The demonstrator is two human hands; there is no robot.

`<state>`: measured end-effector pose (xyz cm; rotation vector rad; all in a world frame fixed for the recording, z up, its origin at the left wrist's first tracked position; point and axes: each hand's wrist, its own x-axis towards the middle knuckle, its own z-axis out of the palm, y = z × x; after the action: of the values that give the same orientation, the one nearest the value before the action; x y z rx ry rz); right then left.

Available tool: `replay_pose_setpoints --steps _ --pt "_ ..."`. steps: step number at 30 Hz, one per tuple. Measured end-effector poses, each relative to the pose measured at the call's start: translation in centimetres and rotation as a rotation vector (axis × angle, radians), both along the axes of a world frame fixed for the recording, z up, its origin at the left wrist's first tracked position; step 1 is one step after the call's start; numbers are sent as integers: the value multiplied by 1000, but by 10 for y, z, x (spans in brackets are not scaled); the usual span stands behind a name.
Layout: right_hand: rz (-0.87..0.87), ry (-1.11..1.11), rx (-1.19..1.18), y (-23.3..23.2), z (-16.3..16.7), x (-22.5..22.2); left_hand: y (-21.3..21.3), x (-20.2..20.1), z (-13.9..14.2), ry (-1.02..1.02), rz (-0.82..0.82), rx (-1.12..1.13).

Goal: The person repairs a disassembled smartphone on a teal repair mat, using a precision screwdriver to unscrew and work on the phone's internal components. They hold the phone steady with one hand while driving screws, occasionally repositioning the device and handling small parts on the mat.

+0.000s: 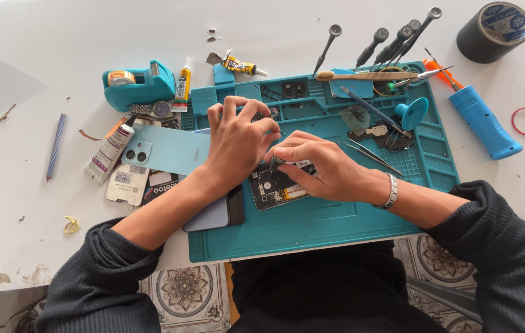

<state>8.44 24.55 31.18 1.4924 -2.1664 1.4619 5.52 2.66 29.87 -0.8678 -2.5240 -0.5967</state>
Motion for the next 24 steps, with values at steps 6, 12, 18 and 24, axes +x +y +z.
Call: replay_pose_setpoints --steps 6,12,18,24 --pt "-69 86 65 -2 -3 3 3 -2 -3 -2 -2 -31" --pt "-133 79 94 -3 0 2 2 -2 -2 -50 11 10" --pt "-124 136 27 -2 4 2 6 -3 1 -54 -3 49" --pt "-62 45 23 0 5 4 7 -7 -2 -92 -12 90"
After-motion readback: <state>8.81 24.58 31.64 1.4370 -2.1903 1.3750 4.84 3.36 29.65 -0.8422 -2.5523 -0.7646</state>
